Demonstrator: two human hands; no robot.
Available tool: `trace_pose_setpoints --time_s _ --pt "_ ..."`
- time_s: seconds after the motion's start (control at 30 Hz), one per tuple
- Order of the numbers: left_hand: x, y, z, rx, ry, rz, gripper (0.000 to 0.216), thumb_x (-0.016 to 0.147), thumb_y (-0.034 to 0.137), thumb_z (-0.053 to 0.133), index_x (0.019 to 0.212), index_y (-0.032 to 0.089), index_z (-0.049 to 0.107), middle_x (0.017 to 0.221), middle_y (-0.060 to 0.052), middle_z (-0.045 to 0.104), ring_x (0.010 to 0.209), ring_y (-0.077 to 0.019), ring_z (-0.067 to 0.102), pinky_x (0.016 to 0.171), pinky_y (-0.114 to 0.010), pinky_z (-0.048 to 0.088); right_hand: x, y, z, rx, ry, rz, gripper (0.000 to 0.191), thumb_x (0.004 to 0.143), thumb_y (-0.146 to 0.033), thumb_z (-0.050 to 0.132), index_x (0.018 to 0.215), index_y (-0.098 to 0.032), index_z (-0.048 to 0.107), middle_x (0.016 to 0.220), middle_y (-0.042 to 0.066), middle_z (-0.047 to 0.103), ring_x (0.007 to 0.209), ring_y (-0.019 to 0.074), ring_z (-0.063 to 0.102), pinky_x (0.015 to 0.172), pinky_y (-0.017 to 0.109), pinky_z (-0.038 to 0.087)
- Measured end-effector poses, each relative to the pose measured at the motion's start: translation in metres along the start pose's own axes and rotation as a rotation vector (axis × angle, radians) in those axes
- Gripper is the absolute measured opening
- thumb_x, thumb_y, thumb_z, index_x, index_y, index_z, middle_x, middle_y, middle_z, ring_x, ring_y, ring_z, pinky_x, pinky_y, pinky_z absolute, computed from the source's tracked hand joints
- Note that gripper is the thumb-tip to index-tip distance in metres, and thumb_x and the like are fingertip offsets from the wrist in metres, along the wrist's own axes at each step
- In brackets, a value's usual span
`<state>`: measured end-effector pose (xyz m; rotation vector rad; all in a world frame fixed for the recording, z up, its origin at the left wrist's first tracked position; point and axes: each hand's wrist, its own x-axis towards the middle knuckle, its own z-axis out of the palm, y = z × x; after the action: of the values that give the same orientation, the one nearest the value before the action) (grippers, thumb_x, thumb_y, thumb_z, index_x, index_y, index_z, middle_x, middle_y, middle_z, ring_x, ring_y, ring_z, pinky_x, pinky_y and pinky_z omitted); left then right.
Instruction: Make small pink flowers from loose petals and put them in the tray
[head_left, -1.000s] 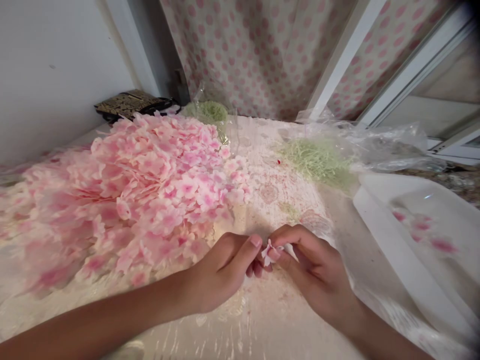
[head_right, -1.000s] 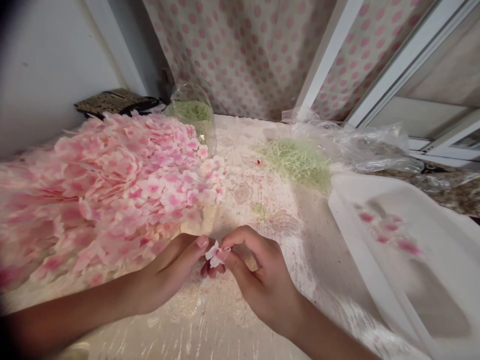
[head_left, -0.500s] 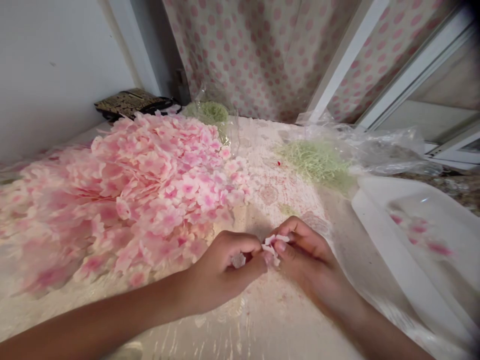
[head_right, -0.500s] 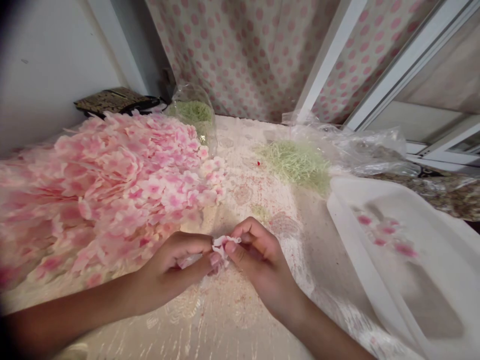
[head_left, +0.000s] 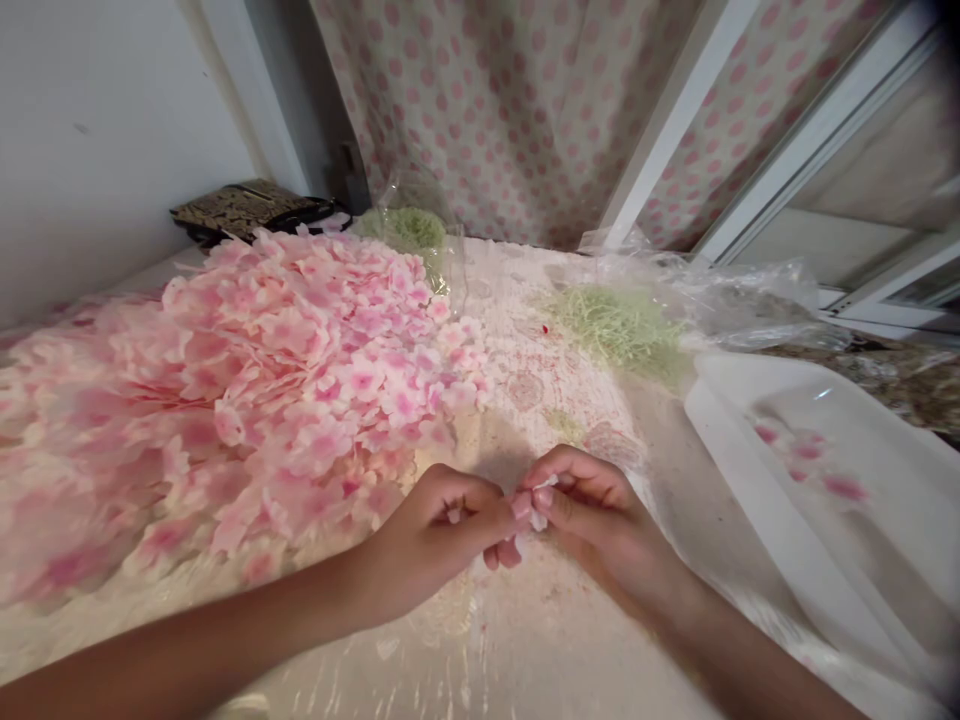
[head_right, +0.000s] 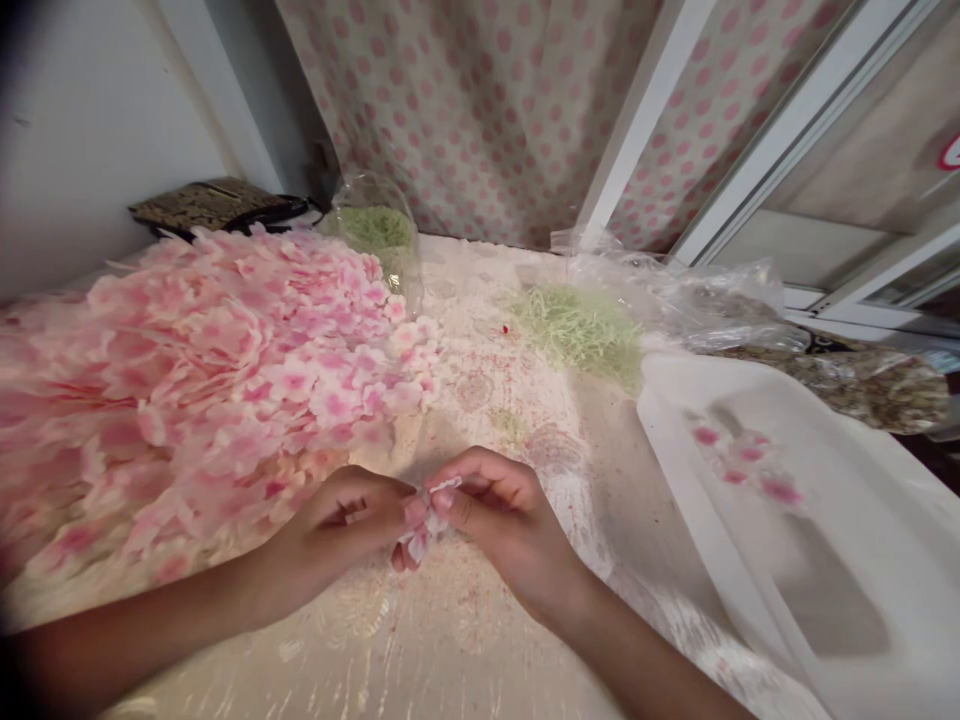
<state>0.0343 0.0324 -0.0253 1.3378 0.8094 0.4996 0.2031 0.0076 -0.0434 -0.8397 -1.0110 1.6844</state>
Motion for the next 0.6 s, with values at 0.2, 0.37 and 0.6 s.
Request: trace_pose_setpoints --time_s 0.2,0.37,0.6 --pt "-0.001 0.006 -0.003 -0.022 -0.03 -0.008 0.022 0.08 0.029 0.06 0.065 0.012 0.063 0.062 -0.001 0.062 0.061 -0.01 0.055 0.061 -0.021 0.042 0.0 -0.007 0.002 0.076 0.059 0.008 0.006 0.075 -0.025 0.067 0.08 -0.022 0.066 0.073 -0.001 0.065 0.066 0.0123 0.061 0.061 0.028 0.049" --pt "0.001 0.006 -0.005 -0.05 0.096 0.078 0.026 0.085 0.03 0.053 0.067 0.014 0.062 0.062 0.0 0.059 0.062 -0.0088 0.053 0.061 -0.02 0.041 0.002 -0.013 -0.001 -0.008 0.12 -0.042 0.005 0.077 -0.025 0.064 0.081 -0.021 0.064 0.071 0.0 0.066 0.07 0.0148 0.063 0.074 0.035 0.049" --pt "0.002 0.009 -0.004 0.069 0.21 0.078 0.031 0.087 0.033 0.048 0.065 0.014 0.057 0.061 0.001 0.055 0.06 -0.0088 0.05 0.058 -0.02 0.037 0.0 -0.016 -0.008 -0.107 0.178 -0.057 0.008 0.077 -0.025 0.063 0.084 -0.022 0.061 0.069 -0.001 0.066 0.069 0.0139 0.063 0.075 0.032 0.047"
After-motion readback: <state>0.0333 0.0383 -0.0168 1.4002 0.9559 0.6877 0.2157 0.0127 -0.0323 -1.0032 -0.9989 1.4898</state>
